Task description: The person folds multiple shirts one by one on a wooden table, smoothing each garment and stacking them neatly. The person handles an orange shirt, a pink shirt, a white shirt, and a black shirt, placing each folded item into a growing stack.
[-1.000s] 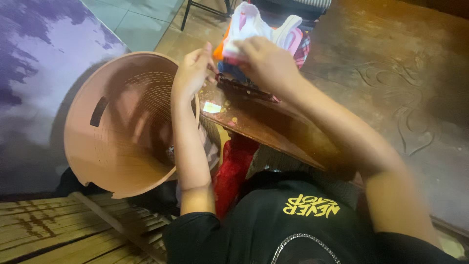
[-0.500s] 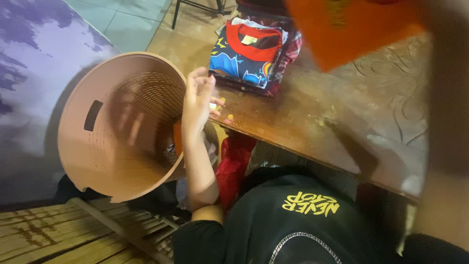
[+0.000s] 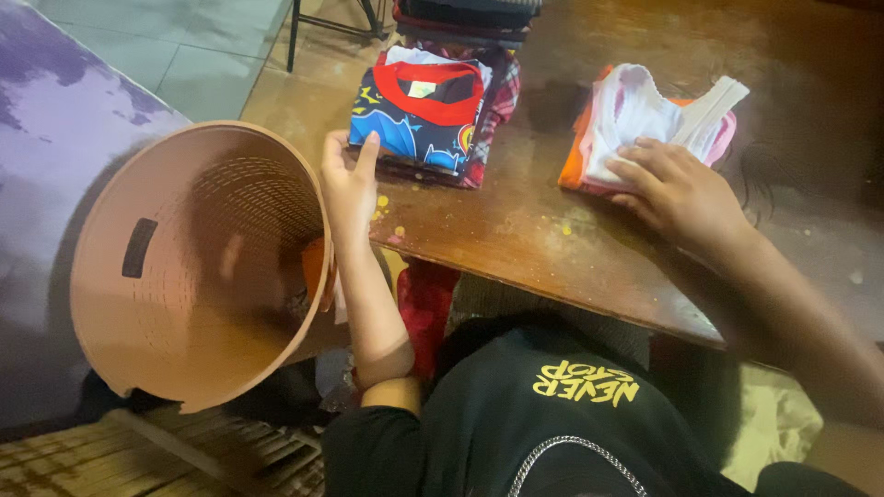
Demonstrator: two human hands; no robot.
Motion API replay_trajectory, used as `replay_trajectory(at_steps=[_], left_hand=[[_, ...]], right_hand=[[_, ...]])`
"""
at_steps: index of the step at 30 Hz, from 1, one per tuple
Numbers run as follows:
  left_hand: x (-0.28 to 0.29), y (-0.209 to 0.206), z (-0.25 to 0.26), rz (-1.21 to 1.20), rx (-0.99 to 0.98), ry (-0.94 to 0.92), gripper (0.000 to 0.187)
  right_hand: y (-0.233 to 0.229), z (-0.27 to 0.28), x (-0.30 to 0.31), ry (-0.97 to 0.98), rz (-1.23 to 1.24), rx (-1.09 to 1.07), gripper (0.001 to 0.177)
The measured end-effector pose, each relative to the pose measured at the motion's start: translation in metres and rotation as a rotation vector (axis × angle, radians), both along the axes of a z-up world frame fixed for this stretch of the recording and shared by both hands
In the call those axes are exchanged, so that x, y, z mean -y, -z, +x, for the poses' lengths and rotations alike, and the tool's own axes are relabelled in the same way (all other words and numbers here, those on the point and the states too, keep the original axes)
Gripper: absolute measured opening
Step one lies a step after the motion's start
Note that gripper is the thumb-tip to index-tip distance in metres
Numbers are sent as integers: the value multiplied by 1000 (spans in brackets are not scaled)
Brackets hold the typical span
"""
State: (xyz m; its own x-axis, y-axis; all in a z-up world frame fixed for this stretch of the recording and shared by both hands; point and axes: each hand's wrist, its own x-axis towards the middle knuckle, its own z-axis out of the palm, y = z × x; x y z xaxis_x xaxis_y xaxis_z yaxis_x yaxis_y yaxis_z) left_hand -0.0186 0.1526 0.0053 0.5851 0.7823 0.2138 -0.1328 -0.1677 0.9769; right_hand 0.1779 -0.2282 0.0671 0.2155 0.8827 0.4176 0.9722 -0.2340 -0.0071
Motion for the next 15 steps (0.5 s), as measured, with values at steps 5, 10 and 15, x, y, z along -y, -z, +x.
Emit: replay_trajectory(at_steps=[5,10,15], left_hand=[[20,-31,6,-83,-208,17,29],[22,-43,22,-316,-103,64,51],[25,-41,45,-153,75,-98,76]], right_hand=[[6,14,5,101,-66,-109,54],[7,26,9,71,-92,-109,66],[20,45,16,139,-176,-28,63]])
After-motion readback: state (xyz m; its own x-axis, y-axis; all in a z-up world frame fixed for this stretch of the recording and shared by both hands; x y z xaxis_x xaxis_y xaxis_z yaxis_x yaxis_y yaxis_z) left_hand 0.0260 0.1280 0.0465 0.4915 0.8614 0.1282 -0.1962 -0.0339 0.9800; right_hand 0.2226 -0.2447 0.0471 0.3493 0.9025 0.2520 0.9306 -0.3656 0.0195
